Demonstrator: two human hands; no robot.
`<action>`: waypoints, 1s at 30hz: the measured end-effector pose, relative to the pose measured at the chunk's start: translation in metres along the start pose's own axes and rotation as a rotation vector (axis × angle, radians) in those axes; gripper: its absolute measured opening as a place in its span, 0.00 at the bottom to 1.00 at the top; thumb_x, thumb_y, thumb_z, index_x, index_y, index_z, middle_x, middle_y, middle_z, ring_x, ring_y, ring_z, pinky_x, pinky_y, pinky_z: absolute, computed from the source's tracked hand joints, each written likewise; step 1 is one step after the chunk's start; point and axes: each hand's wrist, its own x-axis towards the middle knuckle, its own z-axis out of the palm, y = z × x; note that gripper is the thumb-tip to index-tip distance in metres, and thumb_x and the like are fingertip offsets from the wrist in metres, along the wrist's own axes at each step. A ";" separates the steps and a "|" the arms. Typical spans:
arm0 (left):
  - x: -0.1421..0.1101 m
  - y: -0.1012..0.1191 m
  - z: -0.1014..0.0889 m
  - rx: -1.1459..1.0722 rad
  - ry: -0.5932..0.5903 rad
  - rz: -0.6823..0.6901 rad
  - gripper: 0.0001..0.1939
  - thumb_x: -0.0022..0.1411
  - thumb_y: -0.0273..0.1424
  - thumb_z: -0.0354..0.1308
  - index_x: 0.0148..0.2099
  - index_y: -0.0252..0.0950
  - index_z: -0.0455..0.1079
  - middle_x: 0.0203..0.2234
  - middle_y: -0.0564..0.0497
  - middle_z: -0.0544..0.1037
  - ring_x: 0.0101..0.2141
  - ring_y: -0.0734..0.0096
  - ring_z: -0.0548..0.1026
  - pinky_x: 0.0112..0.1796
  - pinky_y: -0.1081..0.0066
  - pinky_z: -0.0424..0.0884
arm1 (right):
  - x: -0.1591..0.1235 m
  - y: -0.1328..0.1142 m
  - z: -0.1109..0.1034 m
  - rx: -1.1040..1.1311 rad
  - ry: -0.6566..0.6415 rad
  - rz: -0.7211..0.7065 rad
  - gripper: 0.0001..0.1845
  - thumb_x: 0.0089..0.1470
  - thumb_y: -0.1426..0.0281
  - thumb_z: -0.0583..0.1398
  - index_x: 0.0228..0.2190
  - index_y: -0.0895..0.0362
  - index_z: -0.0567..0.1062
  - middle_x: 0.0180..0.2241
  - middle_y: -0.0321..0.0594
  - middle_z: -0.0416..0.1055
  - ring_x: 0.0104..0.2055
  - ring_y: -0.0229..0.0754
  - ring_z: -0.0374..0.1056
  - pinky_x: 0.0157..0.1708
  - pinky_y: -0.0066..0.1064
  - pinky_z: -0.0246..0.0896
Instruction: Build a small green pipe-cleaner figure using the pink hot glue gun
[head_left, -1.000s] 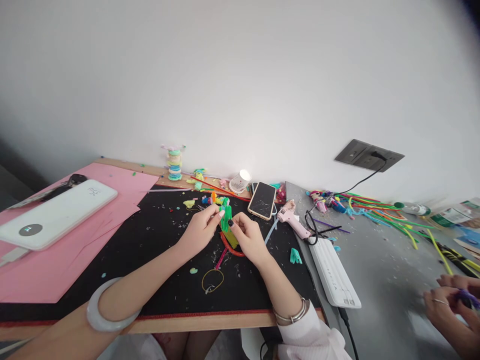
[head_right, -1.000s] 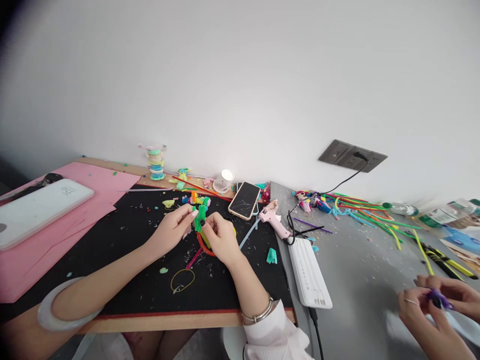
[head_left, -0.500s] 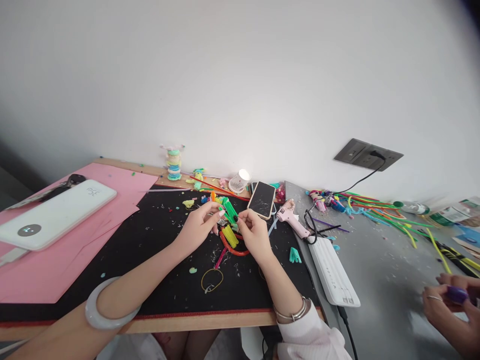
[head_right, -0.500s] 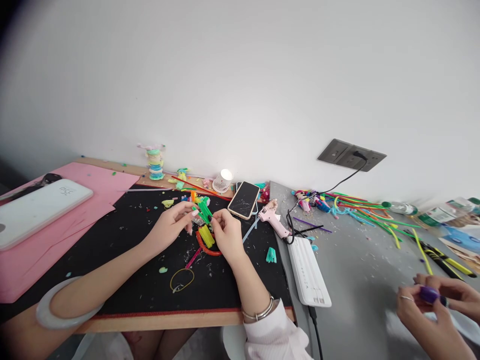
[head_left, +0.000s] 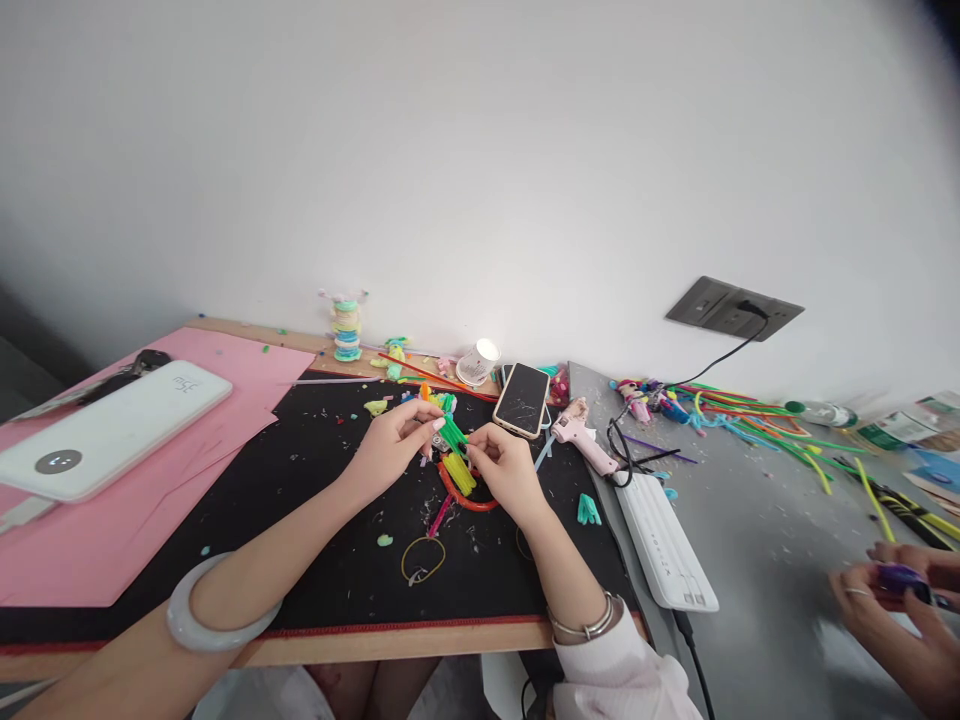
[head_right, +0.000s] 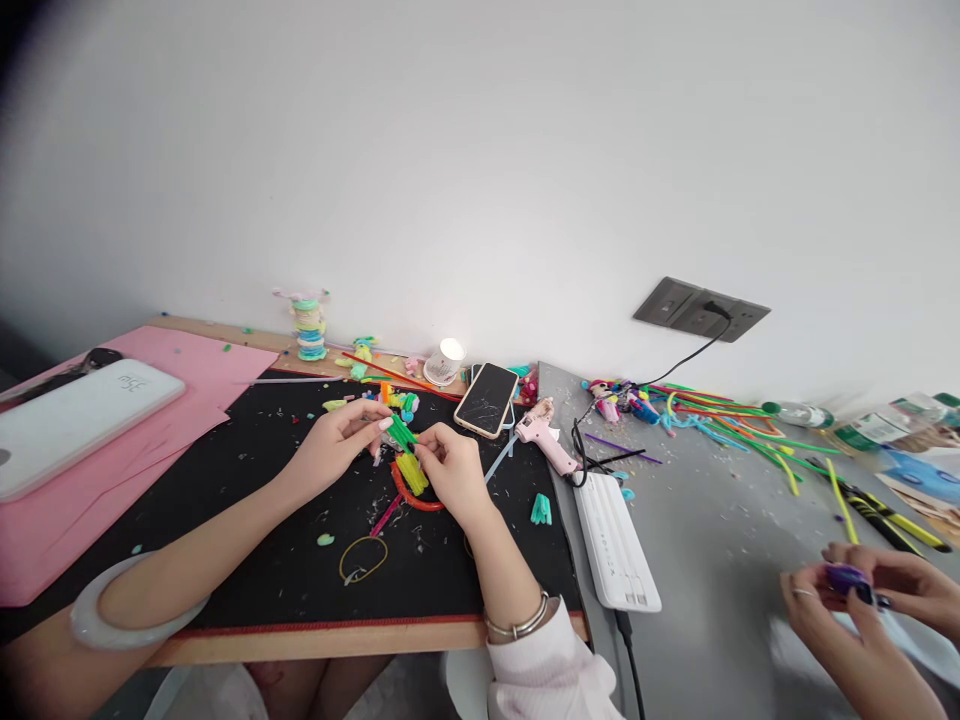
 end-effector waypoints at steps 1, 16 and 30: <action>0.000 0.000 0.000 -0.010 -0.009 0.004 0.10 0.60 0.36 0.53 0.40 0.36 0.66 0.21 0.56 0.69 0.22 0.74 0.69 0.29 0.71 0.66 | 0.000 0.000 -0.001 0.002 -0.005 0.001 0.03 0.51 0.70 0.56 0.27 0.56 0.68 0.21 0.32 0.63 0.22 0.35 0.62 0.25 0.27 0.59; 0.006 -0.009 -0.003 -0.151 -0.071 -0.034 0.09 0.57 0.36 0.57 0.36 0.36 0.65 0.23 0.56 0.70 0.22 0.76 0.69 0.28 0.72 0.67 | 0.001 -0.010 -0.015 0.208 0.009 0.130 0.07 0.48 0.66 0.60 0.25 0.57 0.68 0.16 0.29 0.62 0.17 0.31 0.53 0.18 0.24 0.47; 0.001 -0.005 0.003 -0.092 -0.251 -0.151 0.09 0.52 0.35 0.61 0.30 0.34 0.68 0.23 0.53 0.74 0.24 0.73 0.71 0.31 0.70 0.68 | 0.002 -0.005 -0.019 0.185 0.149 0.025 0.08 0.53 0.66 0.56 0.25 0.56 0.65 0.18 0.29 0.58 0.20 0.32 0.53 0.20 0.24 0.47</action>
